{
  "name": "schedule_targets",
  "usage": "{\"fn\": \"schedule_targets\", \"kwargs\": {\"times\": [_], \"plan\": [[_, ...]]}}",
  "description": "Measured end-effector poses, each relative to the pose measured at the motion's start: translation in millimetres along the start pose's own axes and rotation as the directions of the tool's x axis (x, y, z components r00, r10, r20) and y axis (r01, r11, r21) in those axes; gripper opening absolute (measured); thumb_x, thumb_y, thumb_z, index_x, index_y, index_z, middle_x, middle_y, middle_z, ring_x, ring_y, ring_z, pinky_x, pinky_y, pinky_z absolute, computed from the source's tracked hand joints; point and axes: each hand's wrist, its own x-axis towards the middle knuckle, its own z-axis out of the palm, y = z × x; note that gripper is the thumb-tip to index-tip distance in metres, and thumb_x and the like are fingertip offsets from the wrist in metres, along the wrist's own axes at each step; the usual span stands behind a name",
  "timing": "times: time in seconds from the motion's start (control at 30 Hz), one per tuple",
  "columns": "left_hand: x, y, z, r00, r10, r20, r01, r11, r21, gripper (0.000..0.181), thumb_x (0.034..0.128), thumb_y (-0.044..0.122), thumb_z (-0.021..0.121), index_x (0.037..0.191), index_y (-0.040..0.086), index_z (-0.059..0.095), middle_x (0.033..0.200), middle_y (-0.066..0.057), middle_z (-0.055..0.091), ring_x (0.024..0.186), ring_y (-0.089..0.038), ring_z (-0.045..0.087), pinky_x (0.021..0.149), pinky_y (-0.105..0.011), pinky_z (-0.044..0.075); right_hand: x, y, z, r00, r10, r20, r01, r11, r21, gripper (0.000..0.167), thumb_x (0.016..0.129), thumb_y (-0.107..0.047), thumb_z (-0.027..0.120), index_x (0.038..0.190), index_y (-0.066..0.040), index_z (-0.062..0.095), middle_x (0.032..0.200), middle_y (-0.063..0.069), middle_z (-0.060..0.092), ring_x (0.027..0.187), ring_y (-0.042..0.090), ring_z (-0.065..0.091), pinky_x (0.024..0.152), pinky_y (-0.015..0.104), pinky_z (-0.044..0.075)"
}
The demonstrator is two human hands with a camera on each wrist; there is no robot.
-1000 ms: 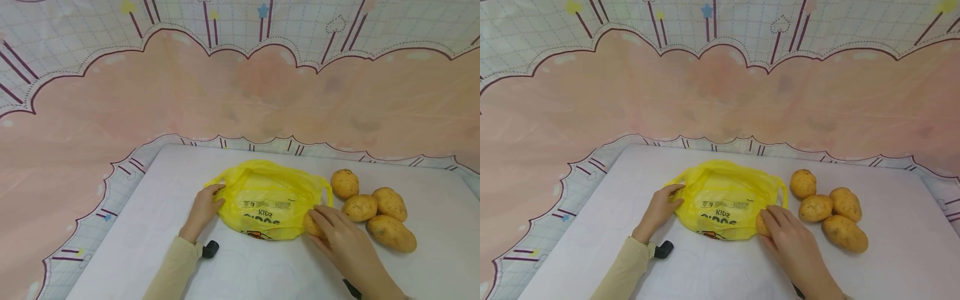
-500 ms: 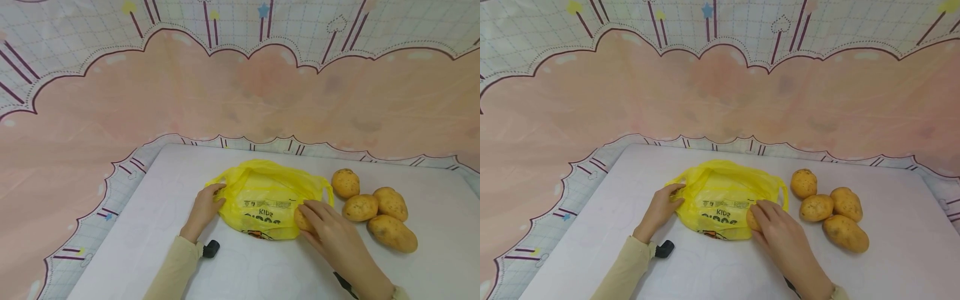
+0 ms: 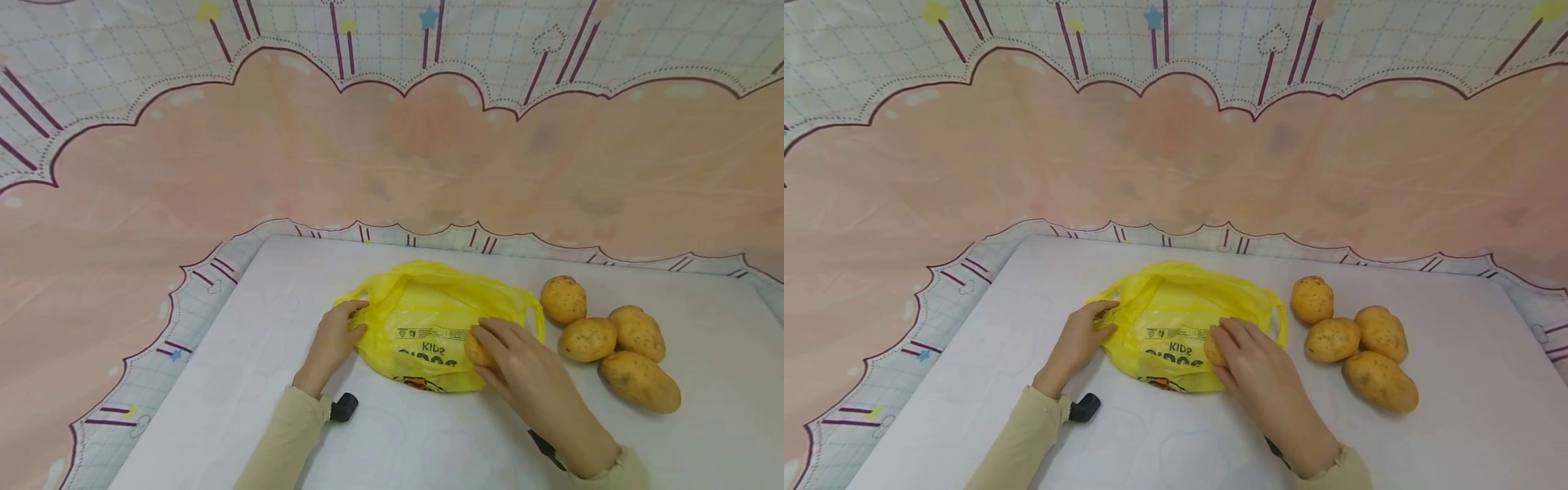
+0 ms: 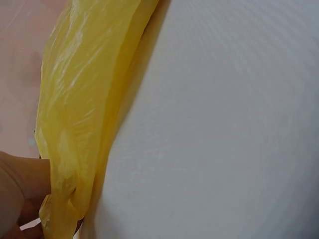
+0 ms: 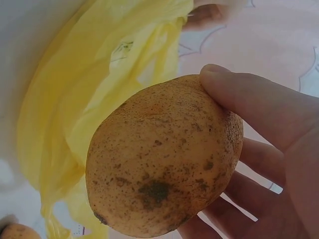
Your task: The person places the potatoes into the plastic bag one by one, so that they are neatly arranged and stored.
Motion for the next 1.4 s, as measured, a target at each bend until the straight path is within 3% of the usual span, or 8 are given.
{"fn": "schedule_targets", "kwargs": {"times": [0.27, 0.53, 0.73, 1.4], "plan": [[-1.1, -0.8, 0.2, 1.000, -0.007, -0.002, 0.007, 1.000, -0.009, 0.042, 0.0912, 0.004, 0.069, 0.132, 0.004, 0.061, 0.135, -0.015, 0.061, 0.122, -0.033, 0.058, 0.105, -0.049, 0.047, 8.5, -1.3, 7.0, 1.000, -0.018, -0.013, 0.018, 1.000, -0.004, 0.050, 0.080, -0.023, 0.084, 0.124, -0.008, 0.066, 0.130, 0.013, 0.062, 0.120, 0.030, 0.059, 0.093, 0.046, 0.057], [-1.4, 0.5, -0.2, 1.000, -0.003, -0.003, 0.003, 1.000, -0.003, 0.043, 0.0909, 0.003, 0.069, 0.133, 0.004, 0.061, 0.135, -0.016, 0.061, 0.122, -0.033, 0.058, 0.105, -0.049, 0.047, 18.7, -3.0, 12.6, 0.998, -0.051, -0.032, 0.051, 0.999, 0.010, 0.051, 0.080, -0.019, 0.084, 0.125, -0.007, 0.064, 0.132, 0.014, 0.061, 0.124, 0.031, 0.056, 0.104, 0.048, 0.049], [-1.2, 1.0, -0.4, 1.000, -0.002, 0.000, 0.002, 1.000, -0.006, 0.043, 0.0908, 0.003, 0.069, 0.133, 0.004, 0.061, 0.135, -0.016, 0.061, 0.122, -0.033, 0.058, 0.105, -0.049, 0.048, 25.6, -3.5, 17.8, 0.996, -0.070, -0.057, 0.071, 0.997, 0.012, 0.052, 0.079, -0.020, 0.085, 0.124, -0.006, 0.065, 0.130, 0.013, 0.062, 0.122, 0.031, 0.058, 0.103, 0.047, 0.051], [-0.3, -0.3, -0.4, 1.000, 0.008, -0.006, -0.008, 1.000, 0.006, 0.043, 0.0898, 0.003, 0.071, 0.132, 0.005, 0.062, 0.134, -0.015, 0.061, 0.122, -0.033, 0.058, 0.105, -0.048, 0.048, 54.7, -11.6, 33.6, 0.997, -0.081, -0.005, 0.081, 0.996, 0.024, 0.054, 0.082, -0.022, 0.082, 0.130, -0.006, 0.063, 0.134, 0.011, 0.062, 0.125, 0.029, 0.056, 0.107, 0.045, 0.048]]}}
